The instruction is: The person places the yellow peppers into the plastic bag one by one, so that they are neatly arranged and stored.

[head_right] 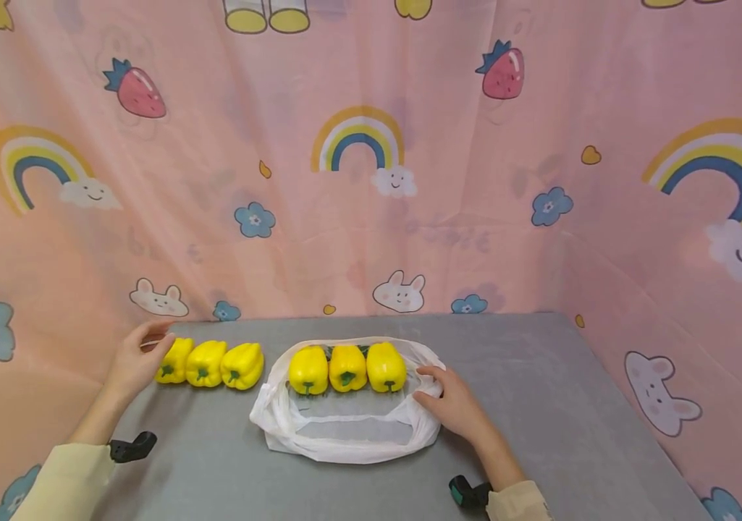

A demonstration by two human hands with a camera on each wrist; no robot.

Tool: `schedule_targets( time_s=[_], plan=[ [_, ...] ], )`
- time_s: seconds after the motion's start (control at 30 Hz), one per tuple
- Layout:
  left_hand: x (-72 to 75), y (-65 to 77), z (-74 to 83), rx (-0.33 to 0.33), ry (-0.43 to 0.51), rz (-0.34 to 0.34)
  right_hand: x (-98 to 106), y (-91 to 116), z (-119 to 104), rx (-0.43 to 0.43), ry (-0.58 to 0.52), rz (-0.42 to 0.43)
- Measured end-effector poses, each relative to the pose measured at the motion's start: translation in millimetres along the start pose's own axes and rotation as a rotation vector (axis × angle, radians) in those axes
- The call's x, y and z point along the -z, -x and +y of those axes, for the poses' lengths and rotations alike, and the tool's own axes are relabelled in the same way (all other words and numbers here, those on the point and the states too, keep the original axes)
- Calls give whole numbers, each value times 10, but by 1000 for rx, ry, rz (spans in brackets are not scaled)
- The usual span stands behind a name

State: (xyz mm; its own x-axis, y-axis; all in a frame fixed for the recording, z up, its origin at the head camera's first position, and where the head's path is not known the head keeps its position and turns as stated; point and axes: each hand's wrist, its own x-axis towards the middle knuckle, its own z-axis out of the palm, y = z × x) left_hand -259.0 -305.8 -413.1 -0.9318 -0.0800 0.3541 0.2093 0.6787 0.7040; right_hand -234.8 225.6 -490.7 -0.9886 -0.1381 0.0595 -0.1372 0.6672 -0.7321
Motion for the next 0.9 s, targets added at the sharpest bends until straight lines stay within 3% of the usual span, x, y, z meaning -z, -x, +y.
schedule_targets(
  time_s=[0.3, 0.57, 0.9],
  plan=[
    [30, -89, -270, 55, 19, -63, -6, -1, 6, 11, 4, 6],
    [-14, -93, -452, 181, -81, -116, -11, 10, 10, -12, 0, 5],
    [-146, -79, -632, 318, -36, -168, -25, 8, 13, -11, 4, 10]
  ],
)
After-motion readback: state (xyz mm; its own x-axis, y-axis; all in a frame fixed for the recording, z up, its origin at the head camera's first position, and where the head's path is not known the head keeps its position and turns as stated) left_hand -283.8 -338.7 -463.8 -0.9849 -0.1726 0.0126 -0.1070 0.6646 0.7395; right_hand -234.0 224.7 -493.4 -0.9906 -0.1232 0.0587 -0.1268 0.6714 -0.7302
